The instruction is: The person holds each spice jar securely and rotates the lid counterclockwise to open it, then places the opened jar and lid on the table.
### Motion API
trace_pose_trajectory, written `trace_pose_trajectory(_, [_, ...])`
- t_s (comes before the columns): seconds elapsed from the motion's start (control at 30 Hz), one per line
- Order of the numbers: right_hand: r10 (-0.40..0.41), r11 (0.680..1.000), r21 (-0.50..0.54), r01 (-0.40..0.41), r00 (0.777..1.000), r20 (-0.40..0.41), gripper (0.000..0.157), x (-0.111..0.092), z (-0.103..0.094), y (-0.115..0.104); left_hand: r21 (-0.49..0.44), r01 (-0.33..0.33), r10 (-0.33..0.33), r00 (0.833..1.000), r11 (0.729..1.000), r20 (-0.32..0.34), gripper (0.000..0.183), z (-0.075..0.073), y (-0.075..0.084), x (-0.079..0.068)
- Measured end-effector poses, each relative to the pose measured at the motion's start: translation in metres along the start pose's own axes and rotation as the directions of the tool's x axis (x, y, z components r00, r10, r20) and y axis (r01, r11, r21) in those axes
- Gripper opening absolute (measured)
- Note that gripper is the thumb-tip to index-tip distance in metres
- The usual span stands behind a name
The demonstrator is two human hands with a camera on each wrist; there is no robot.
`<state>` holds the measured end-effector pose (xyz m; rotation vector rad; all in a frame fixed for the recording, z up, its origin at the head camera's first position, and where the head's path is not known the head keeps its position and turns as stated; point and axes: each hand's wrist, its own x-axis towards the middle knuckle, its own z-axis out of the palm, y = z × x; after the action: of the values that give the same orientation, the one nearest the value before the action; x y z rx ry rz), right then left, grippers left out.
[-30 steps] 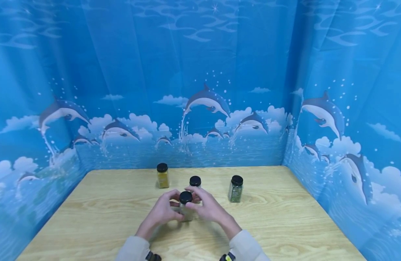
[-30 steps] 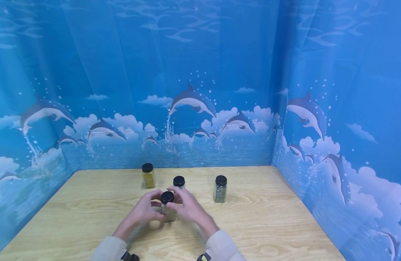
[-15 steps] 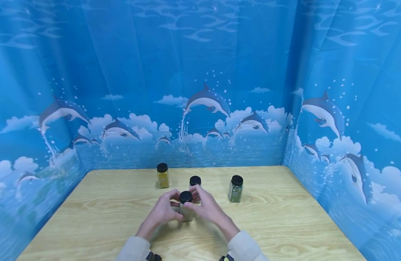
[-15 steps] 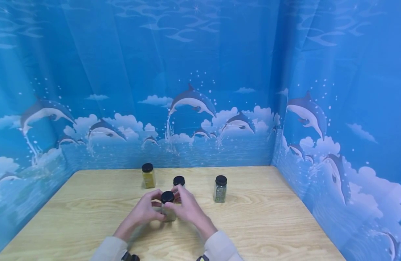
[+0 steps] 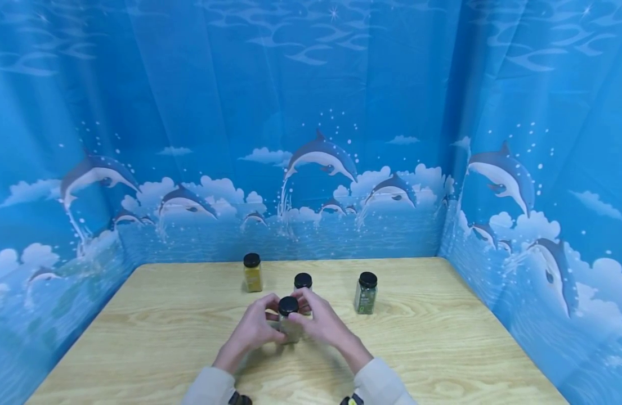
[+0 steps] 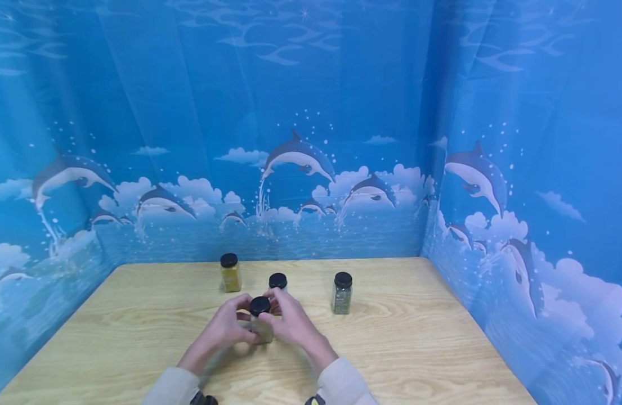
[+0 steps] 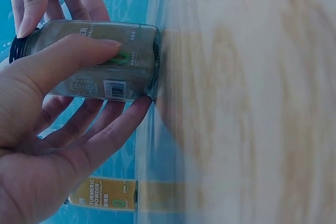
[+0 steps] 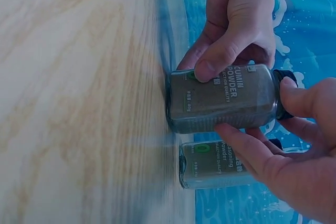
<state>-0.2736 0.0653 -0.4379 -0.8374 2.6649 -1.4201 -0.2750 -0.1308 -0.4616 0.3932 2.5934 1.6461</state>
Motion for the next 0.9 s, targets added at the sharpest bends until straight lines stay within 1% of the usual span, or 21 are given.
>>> trace_pose_trajectory(0.17, [0.004, 1.0, -0.001, -0.004, 0.999, 0.039, 0.04, 0.0, -0.003, 0.0, 0.01, 0.016, -0.016, 1.0, 1.0, 0.001, 0.058, -0.001, 0.001, 0.0])
trace_pose_trajectory(0.23, [0.022, 1.0, 0.006, -0.022, 0.998, 0.055, 0.043, 0.001, -0.004, 0.001, 0.015, 0.016, -0.016, 1.0, 1.0, 0.002, 0.057, -0.001, 0.001, 0.0])
trace_pose_trajectory(0.4, [0.035, 0.999, 0.023, -0.037, 0.997, 0.076, 0.052, 0.001, -0.004, 0.001, 0.023, 0.006, -0.006, 1.0, 1.0, 0.002, 0.057, -0.001, 0.0, 0.0])
trace_pose_trajectory(0.53, [0.037, 0.999, 0.028, -0.039, 0.997, 0.061, 0.058, 0.002, -0.003, 0.002, 0.022, -0.003, 0.003, 1.0, 1.0, 0.004, 0.056, 0.0, 0.0, 0.0])
trace_pose_trajectory(0.77, [0.043, 0.999, 0.028, -0.043, 0.999, -0.004, 0.055, 0.001, 0.004, 0.003, -0.003, -0.015, 0.015, 1.0, 1.0, 0.015, 0.055, -0.001, 0.0, 0.0])
trace_pose_trajectory(0.9, [0.068, 0.997, 0.044, -0.067, 0.997, -0.023, 0.054, 0.0, 0.006, 0.002, 0.002, -0.016, 0.016, 1.0, 1.0, 0.018, 0.056, -0.002, 0.0, -0.001])
